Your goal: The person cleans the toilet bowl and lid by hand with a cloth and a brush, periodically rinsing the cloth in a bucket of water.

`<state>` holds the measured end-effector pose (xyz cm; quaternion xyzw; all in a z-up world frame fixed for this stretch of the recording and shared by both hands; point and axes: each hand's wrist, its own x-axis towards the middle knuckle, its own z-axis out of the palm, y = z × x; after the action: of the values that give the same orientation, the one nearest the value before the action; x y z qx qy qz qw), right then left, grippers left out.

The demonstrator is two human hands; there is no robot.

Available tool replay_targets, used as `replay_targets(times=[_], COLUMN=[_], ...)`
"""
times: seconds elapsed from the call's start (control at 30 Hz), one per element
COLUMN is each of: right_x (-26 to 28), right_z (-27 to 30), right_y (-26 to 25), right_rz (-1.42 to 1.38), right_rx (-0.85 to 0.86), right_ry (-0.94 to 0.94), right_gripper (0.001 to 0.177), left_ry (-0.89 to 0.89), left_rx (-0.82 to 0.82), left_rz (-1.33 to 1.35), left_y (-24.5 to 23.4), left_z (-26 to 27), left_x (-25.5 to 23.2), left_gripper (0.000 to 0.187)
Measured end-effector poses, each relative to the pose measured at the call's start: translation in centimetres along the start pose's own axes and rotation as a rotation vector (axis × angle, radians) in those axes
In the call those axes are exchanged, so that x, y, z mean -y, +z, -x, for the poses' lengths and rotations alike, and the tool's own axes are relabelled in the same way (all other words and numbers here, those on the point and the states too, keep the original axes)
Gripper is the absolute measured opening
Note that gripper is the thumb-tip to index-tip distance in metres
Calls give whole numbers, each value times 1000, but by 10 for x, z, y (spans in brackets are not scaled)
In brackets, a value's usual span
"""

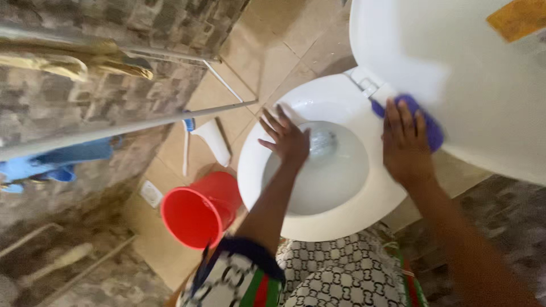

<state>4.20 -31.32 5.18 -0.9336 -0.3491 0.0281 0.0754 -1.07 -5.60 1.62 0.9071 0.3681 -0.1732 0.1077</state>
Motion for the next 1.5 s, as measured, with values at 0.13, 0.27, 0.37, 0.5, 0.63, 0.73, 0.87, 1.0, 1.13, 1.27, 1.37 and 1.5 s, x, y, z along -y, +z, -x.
replay_targets(times=[0.13,0.27,0.37,0.5,0.63,0.73,0.87,1.0,1.13,1.27,1.37,1.5], right_x=[2,-17,-19,-7,-4,-9,-12,-3,-1,-20,-28,-17], right_z=[33,12,-33,-96,-44,-5,-12,-96,-104,-1,-3,-85], right_y=[-16,-29,-23,-6,-28,-51,-64,-42,-26,-48,-48,-18], right_rz=[-140,-213,-269,-85,-367,-258,-372,-474,-383,-243,-357,-413], right_rx=[107,211,196,-11,-163,-184,-34,-19,-65,34,86,-91], right_ry=[94,-49,-52,-243,-10,12,128,73,91,212,265,35], right_gripper=[73,81,73,71,58,50,41,34,35,38,45,48], left_ry=[257,543,602,532,518,509,522,544,560,554,606,634], left_rx=[142,-79,55,206,106,91,152,177,215,298,374,414], left_rz=[108,93,80,119,126,214,174,22,-21,31,-74,-129], left_y=[-1,8,22,44,56,57,62,66,59,46,41,45], left_z=[89,159,180,187,196,184,185,189,182,179,177,180], left_x=[-48,-84,-102,-119,-112,-113,-116,-119,-119,-118,-117,-114], left_gripper=[86,72,68,77,68,66,63,67,66,63,56,39])
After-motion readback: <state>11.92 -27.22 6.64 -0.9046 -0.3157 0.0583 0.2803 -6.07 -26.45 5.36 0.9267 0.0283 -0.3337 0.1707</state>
